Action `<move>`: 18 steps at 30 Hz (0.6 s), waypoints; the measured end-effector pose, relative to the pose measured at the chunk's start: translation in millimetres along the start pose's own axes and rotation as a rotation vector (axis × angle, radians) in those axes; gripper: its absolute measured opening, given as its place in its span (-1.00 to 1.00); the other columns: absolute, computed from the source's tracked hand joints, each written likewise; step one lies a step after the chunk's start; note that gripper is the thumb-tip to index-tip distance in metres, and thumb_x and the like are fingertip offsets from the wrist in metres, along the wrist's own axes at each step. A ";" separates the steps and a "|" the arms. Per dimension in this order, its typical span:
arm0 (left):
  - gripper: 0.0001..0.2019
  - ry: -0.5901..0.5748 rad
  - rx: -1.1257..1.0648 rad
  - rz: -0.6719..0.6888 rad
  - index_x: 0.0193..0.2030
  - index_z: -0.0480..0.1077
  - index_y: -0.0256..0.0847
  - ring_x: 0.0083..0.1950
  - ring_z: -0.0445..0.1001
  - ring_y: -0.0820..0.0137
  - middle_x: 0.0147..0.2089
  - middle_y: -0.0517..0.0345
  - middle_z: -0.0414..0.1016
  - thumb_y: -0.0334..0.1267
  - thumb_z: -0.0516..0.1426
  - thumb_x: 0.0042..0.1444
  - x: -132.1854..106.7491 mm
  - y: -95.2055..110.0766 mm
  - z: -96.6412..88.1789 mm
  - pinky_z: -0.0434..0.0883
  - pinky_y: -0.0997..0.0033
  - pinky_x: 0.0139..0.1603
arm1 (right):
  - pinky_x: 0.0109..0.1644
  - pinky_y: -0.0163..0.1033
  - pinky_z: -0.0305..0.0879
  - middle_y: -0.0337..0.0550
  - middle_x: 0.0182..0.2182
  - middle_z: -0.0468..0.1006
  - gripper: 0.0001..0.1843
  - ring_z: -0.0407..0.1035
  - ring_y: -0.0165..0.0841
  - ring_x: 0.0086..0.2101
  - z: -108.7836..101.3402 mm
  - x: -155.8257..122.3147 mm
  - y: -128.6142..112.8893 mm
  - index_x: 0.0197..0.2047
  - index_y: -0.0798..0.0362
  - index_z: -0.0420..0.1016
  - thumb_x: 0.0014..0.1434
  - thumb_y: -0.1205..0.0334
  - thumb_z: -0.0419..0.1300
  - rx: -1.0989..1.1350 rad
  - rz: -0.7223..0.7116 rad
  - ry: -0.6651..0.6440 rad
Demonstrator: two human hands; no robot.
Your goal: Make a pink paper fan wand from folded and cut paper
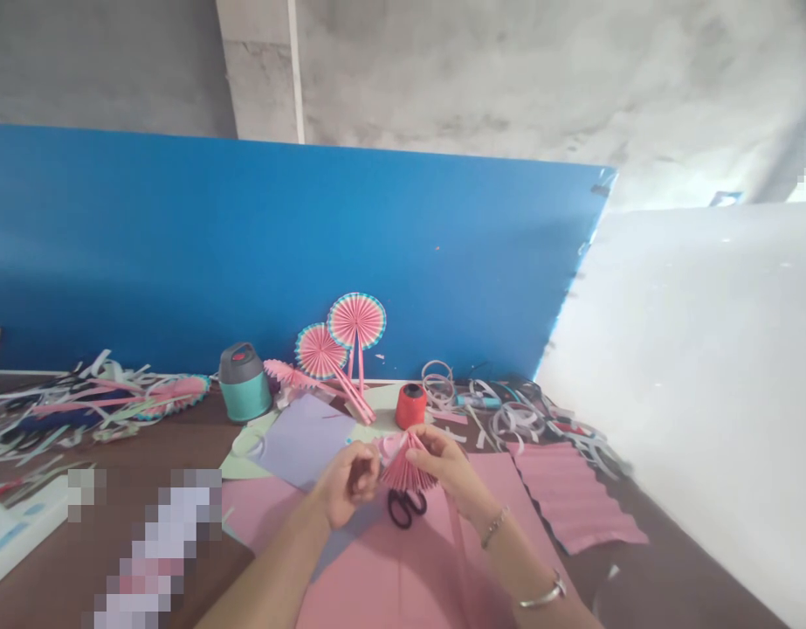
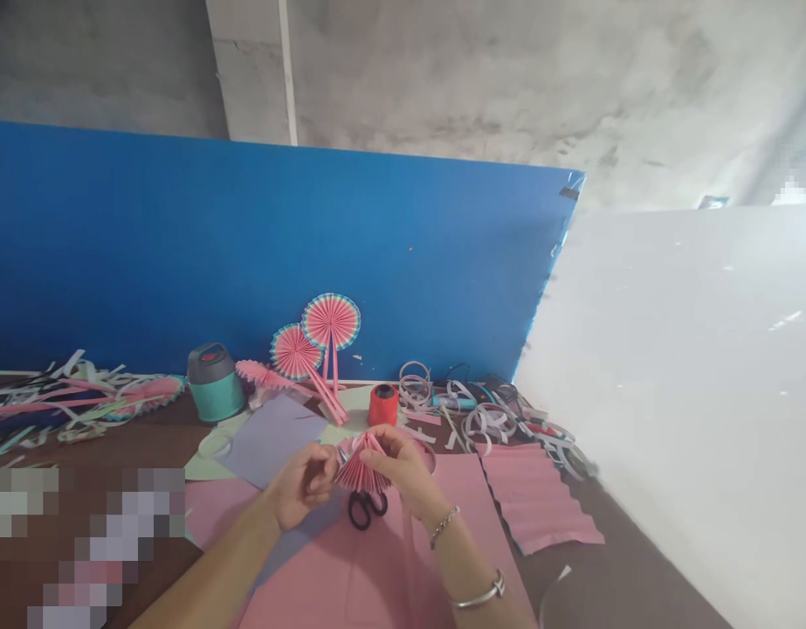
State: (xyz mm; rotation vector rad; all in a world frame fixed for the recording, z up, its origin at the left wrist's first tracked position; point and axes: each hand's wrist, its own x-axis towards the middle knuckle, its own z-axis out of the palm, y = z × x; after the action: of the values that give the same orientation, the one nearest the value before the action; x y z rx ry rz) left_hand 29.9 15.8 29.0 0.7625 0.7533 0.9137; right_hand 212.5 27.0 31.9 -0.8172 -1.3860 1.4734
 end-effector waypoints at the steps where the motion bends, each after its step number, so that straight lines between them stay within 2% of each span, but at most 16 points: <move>1: -0.81 0.006 0.003 0.012 -0.67 0.22 -0.21 -0.73 -0.21 0.64 -0.79 0.42 -0.04 -0.19 0.08 -0.18 -0.4 0.6 0.7 -0.22 0.56 -0.69 | -0.29 -0.32 0.31 -0.23 -0.37 0.52 -0.66 0.39 -0.38 -0.36 -0.6 -0.2 -0.9 -0.27 0.02 0.50 -0.07 0.03 0.40 -0.002 -0.004 -0.007; 6: -0.77 0.036 0.101 0.054 -0.68 0.23 -0.22 -0.71 -0.16 0.62 -0.79 0.39 -0.02 -0.17 0.09 -0.13 -2.8 -1.6 5.9 -0.22 0.51 -0.65 | -0.23 -0.27 0.32 -0.23 -0.37 0.52 -0.73 0.39 -0.34 -0.32 3.9 0.5 3.3 -0.31 0.02 0.54 -0.11 0.13 0.40 -0.138 -0.079 -0.054; 12: -0.73 0.048 0.329 0.202 -0.70 0.21 -0.21 -0.67 -0.06 0.59 -0.74 0.34 0.04 -0.12 0.08 -0.13 -5.7 -3.0 10.0 -0.20 0.44 -0.60 | -0.38 -0.34 0.23 -0.29 -0.48 0.45 -0.86 0.30 -0.39 -0.43 10.3 -0.4 1.3 -0.38 0.01 0.54 -0.10 0.27 0.32 -0.389 -0.096 -0.031; 18: -0.78 0.076 0.372 0.179 -0.67 0.22 -0.21 -0.65 -0.08 0.59 -0.70 0.35 0.08 -0.14 0.09 -0.18 -10.1 3.7 14.3 -0.22 0.44 -0.58 | -0.47 -0.38 0.15 -0.30 -0.51 0.42 -0.83 0.24 -0.43 -0.49 8.0 0.7 5.7 -0.35 0.02 0.55 -0.11 0.28 0.31 -0.474 -0.090 -0.036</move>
State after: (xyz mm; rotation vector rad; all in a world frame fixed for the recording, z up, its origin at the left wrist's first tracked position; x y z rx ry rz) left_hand 36.1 4.9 41.8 1.1415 0.9476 0.9792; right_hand 203.9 25.1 27.6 -1.0058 -1.8096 1.1064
